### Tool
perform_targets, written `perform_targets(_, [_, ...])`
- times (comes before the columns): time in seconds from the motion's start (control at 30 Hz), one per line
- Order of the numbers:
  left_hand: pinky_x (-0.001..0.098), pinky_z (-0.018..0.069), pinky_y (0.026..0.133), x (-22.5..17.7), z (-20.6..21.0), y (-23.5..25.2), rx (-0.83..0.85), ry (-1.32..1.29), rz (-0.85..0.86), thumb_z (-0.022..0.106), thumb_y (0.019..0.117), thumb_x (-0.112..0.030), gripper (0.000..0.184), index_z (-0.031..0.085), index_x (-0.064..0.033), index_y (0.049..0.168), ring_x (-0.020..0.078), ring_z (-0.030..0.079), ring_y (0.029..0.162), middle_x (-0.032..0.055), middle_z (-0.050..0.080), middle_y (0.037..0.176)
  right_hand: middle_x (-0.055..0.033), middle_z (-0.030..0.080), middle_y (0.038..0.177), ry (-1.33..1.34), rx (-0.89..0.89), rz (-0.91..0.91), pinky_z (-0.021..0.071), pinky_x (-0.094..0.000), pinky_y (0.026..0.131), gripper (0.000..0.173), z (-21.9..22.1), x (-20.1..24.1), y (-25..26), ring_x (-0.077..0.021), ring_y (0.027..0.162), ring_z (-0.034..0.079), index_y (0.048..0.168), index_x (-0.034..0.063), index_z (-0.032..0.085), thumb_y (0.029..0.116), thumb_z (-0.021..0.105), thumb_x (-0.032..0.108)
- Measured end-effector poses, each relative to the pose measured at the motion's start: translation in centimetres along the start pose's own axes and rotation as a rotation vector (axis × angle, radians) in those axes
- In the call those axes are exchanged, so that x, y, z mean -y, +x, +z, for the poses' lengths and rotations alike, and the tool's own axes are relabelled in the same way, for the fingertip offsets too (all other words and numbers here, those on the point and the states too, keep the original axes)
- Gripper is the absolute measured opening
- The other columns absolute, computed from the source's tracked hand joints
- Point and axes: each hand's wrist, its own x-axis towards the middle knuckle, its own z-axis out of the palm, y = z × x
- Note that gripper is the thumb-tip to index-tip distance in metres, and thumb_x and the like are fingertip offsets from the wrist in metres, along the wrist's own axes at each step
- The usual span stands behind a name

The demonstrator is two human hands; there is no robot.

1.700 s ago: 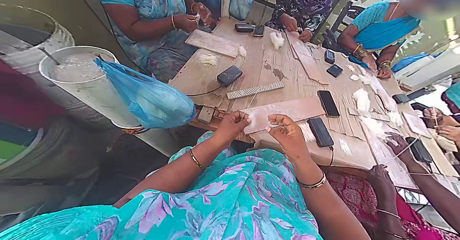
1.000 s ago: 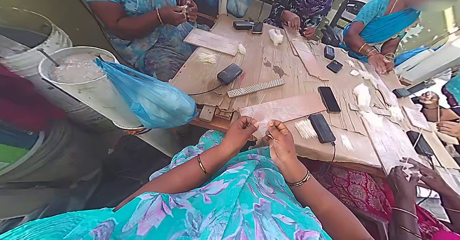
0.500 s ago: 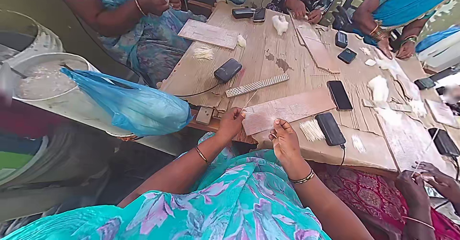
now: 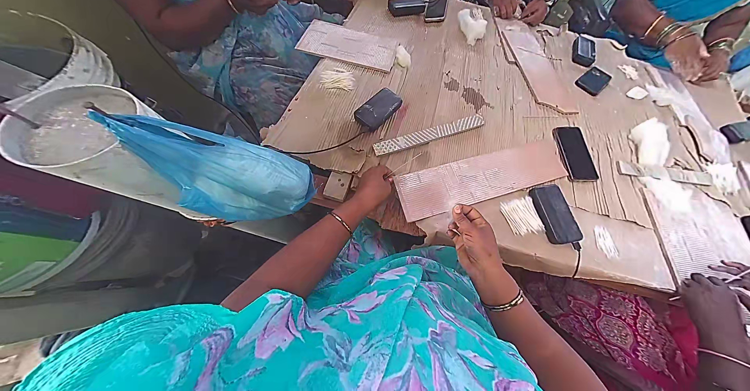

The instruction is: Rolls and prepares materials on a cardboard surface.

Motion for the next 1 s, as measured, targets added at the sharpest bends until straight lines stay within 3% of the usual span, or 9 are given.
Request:
perform_targets(0.13, [0.0561,0.0464,0.102,0.3,0.0,0.2,0.044,-0.130,-0.062,0.052,0.1050,-0.007,0.025,0.066,-0.0016,0.125,0.0351,0.062,0.118,0.0214,0.066,0.124,-0.0029,0.061,0.077,0.000,0.021,0.007,0.0503,-0.0190,0.057,0.011,0.0,-0.2,-0.2,-0.0071,0.061,0.057,0.092,0.0033,0.061,0.1023,0.056,0.001])
perform_targets(0.3, [0.0594,0.0481,0.099,0.4,0.1,0.0,0.089,-0.092,-0.057,0.050,0.1046,-0.007,0.030,0.059,-0.0048,0.133,0.0374,0.064,0.116,0.0214,0.067,0.122,-0.0034,0.062,0.076,-0.009,0.047,0.004,0.0506,-0.0188,0.057,0.010,0.1,-0.2,-0.7,-0.0072,0.059,0.057,0.093,0.0022,0.061,0.1021,0.057,0.001])
perform_targets(0.47, [0.0535,0.0467,0.106,-0.2,-0.7,-1.2,-0.033,-0.143,-0.012,0.054,0.1016,-0.003,0.035,0.057,0.0002,0.136,0.0351,0.061,0.122,0.0223,0.063,0.130,-0.0022,0.062,0.080,-0.108,0.095,-0.080,0.0517,-0.0186,0.062,0.010,-0.3,0.1,-1.5,-0.0064,0.066,0.059,0.096,0.0018,0.062,0.1030,0.055,0.001])
perform_targets(0.6, [0.0517,0.0509,0.097,-1.7,-1.0,-4.4,-0.129,-0.195,0.120,0.063,0.1008,-0.011,0.030,0.063,-0.0009,0.129,0.0345,0.061,0.113,0.0224,0.058,0.129,-0.0003,0.065,0.084,-0.342,0.184,-0.234,0.0502,-0.0185,0.071,0.010,-1.2,0.7,-1.5,-0.0033,0.075,0.060,0.101,0.0009,0.067,0.1015,0.058,0.003])
perform_targets(0.7, [0.0436,0.0516,0.081,-3.3,-1.0,-7.5,-0.007,-0.324,0.270,0.065,0.1025,-0.023,0.024,0.069,-0.0019,0.114,0.0237,0.061,0.090,0.0159,0.063,0.113,0.0004,0.067,0.090,-0.609,0.264,-0.409,0.0496,-0.0193,0.074,0.014,-1.8,1.2,-1.4,-0.0010,0.079,0.060,0.107,0.0038,0.071,0.1012,0.061,0.011])
perform_targets(0.77, [0.0349,0.0503,0.071,-4.3,-0.9,-9.2,0.132,-0.442,0.284,0.065,0.1026,-0.027,0.026,0.069,-0.0035,0.113,0.0129,0.058,0.074,0.0085,0.067,0.096,-0.0009,0.067,0.093,-0.727,0.297,-0.537,0.0501,-0.0201,0.076,0.017,-1.9,1.5,-1.5,-0.0015,0.082,0.060,0.107,0.0054,0.073,0.1005,0.061,0.015])
perform_targets(0.8, [0.0318,0.0503,0.071,-4.7,-0.9,-9.9,0.195,-0.486,0.286,0.065,0.1028,-0.025,0.026,0.068,-0.0031,0.116,0.0108,0.058,0.073,0.0077,0.068,0.095,-0.0005,0.067,0.093,-0.754,0.308,-0.572,0.0504,-0.0200,0.076,0.016,-1.8,1.7,-1.6,-0.0013,0.082,0.061,0.106,0.0060,0.073,0.1002,0.062,0.016])
perform_targets(0.9, [0.0284,0.0522,0.080,-5.1,-0.9,-10.8,0.344,-0.566,0.284,0.064,0.1024,-0.014,0.026,0.063,-0.0001,0.124,0.0099,0.060,0.086,0.0086,0.066,0.107,-0.0002,0.068,0.094,-0.747,0.359,-0.570,0.0516,-0.0207,0.077,0.014,-1.4,2.6,-2.1,-0.0016,0.083,0.062,0.106,0.0055,0.073,0.0993,0.064,0.014])
perform_targets(1.0, [0.0228,0.0495,0.073,-4.6,-0.5,-10.7,0.353,-0.620,0.271,0.065,0.1007,-0.009,0.010,0.065,-0.0002,0.106,0.0057,0.058,0.077,0.0027,0.063,0.088,0.0019,0.069,0.089,-0.690,0.395,-0.532,0.0521,-0.0194,0.073,0.012,-1.3,3.0,-2.1,-0.0003,0.078,0.062,0.109,0.0063,0.070,0.0987,0.065,0.010])
